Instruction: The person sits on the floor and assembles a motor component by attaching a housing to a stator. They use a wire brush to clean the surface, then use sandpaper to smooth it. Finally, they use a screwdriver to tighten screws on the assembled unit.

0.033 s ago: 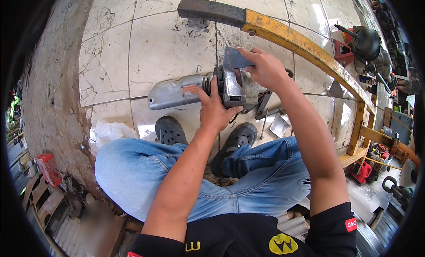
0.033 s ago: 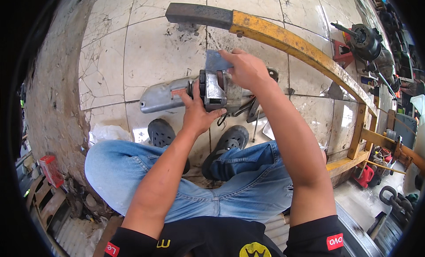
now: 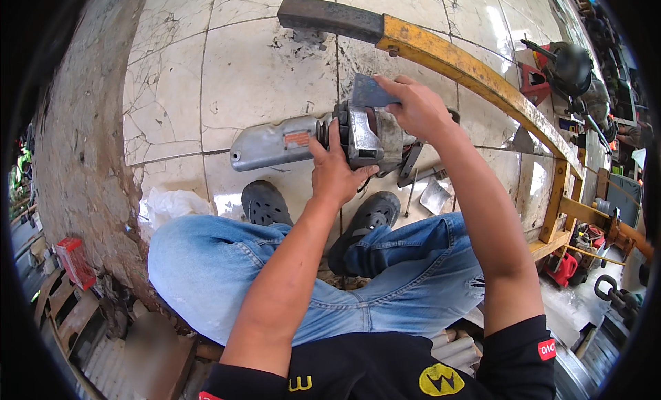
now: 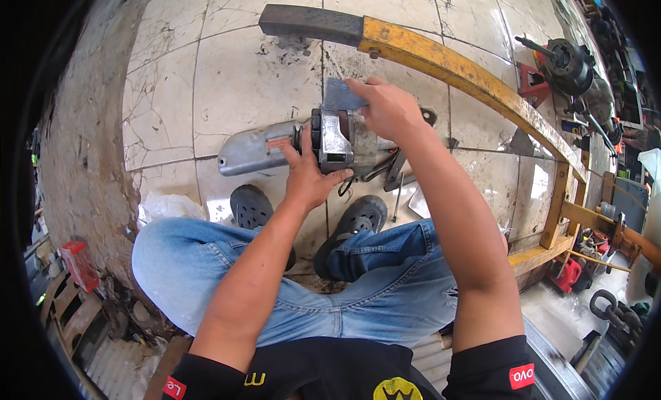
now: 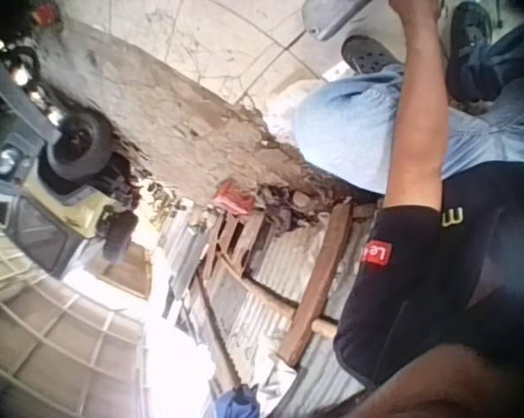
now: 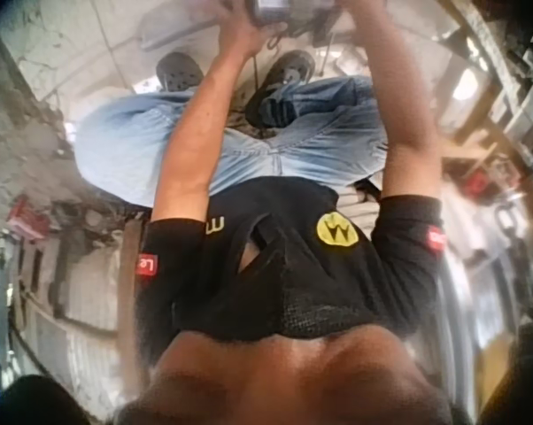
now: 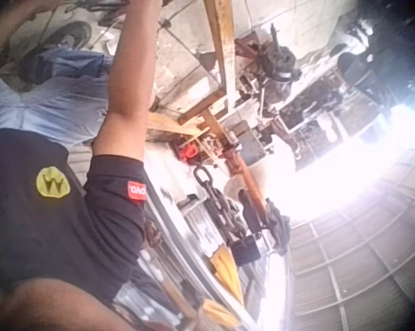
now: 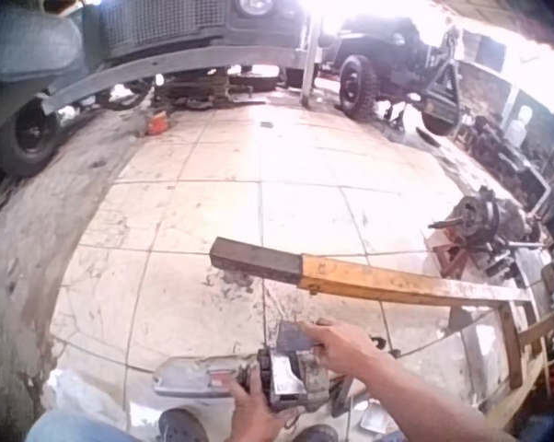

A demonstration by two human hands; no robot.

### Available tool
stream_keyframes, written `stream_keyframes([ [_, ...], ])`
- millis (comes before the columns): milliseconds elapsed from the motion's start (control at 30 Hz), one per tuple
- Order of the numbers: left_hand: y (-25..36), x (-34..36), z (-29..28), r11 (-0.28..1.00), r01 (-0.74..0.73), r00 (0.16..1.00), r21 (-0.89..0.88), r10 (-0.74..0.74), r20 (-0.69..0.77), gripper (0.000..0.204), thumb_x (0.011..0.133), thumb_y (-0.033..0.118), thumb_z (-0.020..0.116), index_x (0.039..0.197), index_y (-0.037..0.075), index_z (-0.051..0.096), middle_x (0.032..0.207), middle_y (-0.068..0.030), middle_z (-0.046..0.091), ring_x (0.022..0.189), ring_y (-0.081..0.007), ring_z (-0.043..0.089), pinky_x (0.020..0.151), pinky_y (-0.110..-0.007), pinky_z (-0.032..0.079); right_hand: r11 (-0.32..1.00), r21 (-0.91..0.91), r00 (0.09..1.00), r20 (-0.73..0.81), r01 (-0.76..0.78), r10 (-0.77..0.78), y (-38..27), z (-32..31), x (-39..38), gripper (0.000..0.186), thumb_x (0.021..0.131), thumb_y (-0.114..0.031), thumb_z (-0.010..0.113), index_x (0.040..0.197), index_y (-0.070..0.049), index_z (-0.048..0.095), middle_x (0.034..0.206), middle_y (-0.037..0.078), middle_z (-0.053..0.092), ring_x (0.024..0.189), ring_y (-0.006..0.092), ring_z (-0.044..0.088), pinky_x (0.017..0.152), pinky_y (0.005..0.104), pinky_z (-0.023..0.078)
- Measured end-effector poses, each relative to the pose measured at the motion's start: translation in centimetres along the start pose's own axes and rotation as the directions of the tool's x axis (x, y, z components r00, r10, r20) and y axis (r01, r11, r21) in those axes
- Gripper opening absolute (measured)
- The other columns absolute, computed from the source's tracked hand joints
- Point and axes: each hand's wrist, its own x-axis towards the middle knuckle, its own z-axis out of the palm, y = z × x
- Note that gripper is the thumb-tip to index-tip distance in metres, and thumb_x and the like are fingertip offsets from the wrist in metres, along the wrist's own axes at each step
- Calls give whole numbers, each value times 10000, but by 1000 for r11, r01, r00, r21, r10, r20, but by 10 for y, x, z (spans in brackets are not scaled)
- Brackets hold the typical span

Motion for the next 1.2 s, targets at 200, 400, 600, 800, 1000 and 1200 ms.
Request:
stream_keyframes([
  [200,0,2,-1,999,13,1000,-35,-12,19,1268,608,394,919,1565,162,121,1417,-290,231,1237,-496,475,1003,-479,470,1000,-28,999,-52,-9,8,-6,4,-4,564,860,-113,649,1393,-245,521,1087,98,625,1039,327,627,836,447,512],
  [400,2,8,0,999,30,998,-27,-28,63,1268,615,442,917,1555,133,124,1424,-314,171,1301,-507,392,1081,-459,416,995,19,993,-73,-93,95,-1,7,-11,590,854,-99,652,1412,-224,509,1093,115,611,1018,351,612,852,445,494],
  [600,-1,6,3,1000,-5,1000,-26,5,5,1272,606,435,916,1562,157,124,1433,-296,201,1273,-494,438,1037,-461,442,997,-3,997,-27,-77,77,7,1,-8,587,860,-104,651,1415,-233,509,1116,108,607,1042,340,608,854,447,494],
  [800,0,7,1,1000,3,1000,-31,-3,8,1283,605,402,920,1569,171,107,1428,-282,213,1266,-496,448,1021,-472,456,995,-93,999,23,-40,42,-4,-3,6,544,869,-131,635,1392,-234,526,1139,90,620,1086,309,619,872,437,514],
  [1000,0,7,1,999,31,999,-23,-30,40,1268,621,385,915,1571,176,101,1424,-277,213,1268,-494,448,1025,-479,456,993,-94,994,65,-77,83,1,-5,6,538,871,-150,641,1391,-232,531,1149,92,616,1105,306,609,893,434,508],
  [1200,1,7,0,999,33,999,-23,-32,41,1251,629,383,911,1568,182,110,1440,-289,199,1272,-498,447,1029,-482,454,995,-89,996,65,-49,55,4,-6,10,545,870,-152,641,1396,-239,530,1155,90,618,1115,304,607,890,438,510],
])
